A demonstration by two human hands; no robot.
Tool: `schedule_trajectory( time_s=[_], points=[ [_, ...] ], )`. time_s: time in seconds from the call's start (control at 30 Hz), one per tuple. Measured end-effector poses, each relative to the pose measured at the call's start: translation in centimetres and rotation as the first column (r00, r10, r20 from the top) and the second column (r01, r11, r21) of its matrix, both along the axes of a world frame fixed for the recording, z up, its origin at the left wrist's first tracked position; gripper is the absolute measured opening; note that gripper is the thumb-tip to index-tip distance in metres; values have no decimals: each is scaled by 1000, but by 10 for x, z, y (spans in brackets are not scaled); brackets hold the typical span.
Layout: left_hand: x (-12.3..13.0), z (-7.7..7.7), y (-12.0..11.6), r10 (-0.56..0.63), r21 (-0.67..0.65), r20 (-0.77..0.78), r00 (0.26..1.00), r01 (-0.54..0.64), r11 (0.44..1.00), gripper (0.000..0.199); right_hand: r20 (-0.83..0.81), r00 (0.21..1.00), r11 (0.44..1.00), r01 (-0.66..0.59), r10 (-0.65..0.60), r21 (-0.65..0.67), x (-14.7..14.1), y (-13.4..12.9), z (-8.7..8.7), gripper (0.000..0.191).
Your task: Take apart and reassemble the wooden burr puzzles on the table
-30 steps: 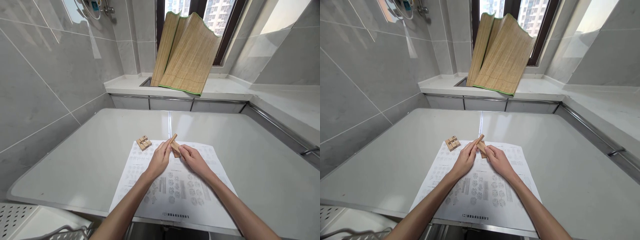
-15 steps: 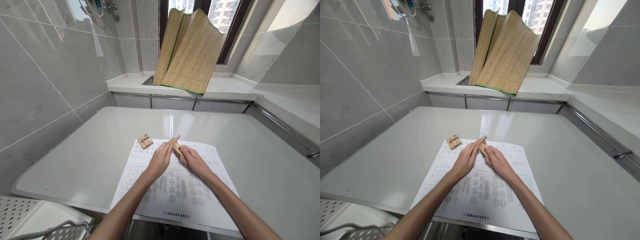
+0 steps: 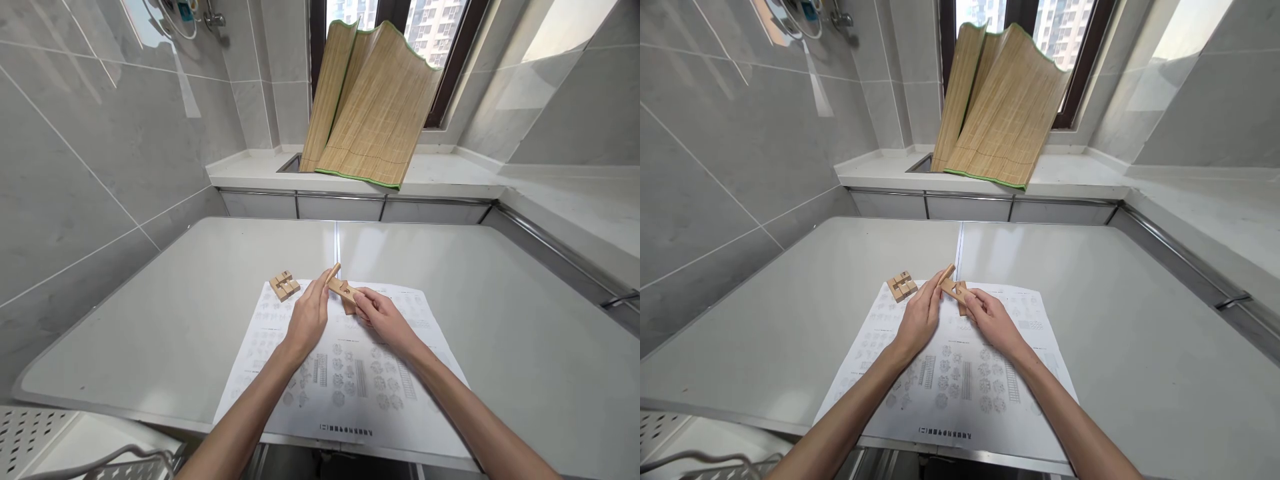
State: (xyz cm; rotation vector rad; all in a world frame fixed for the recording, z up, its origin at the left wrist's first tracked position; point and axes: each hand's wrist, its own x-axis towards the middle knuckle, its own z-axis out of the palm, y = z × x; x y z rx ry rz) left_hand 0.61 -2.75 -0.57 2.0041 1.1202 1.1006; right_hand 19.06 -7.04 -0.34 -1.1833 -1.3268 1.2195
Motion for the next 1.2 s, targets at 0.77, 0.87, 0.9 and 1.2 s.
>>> schedule_trajectory(
  time_s=[0.77,0.87,0.9,1.2],
  points=[
    [4,-17,-3,-59,107,-206,977,82,991,54,-31,998,996,62,-60,64,-18,1,-16,41],
    [5,-19,-2,-44,107,-225,973,70,992,56,-73,997,998,40,-36,48,-18,2,-17,41],
    [5,-20,-2,-52,111,-230,972,79,991,57,-78,996,998,42,-39,42,-17,2,-17,41],
    [3,-21,0,-77,162,-230,970,116,980,65,-73,996,999,42,-42,6,-17,3,-20,43]
  ],
)
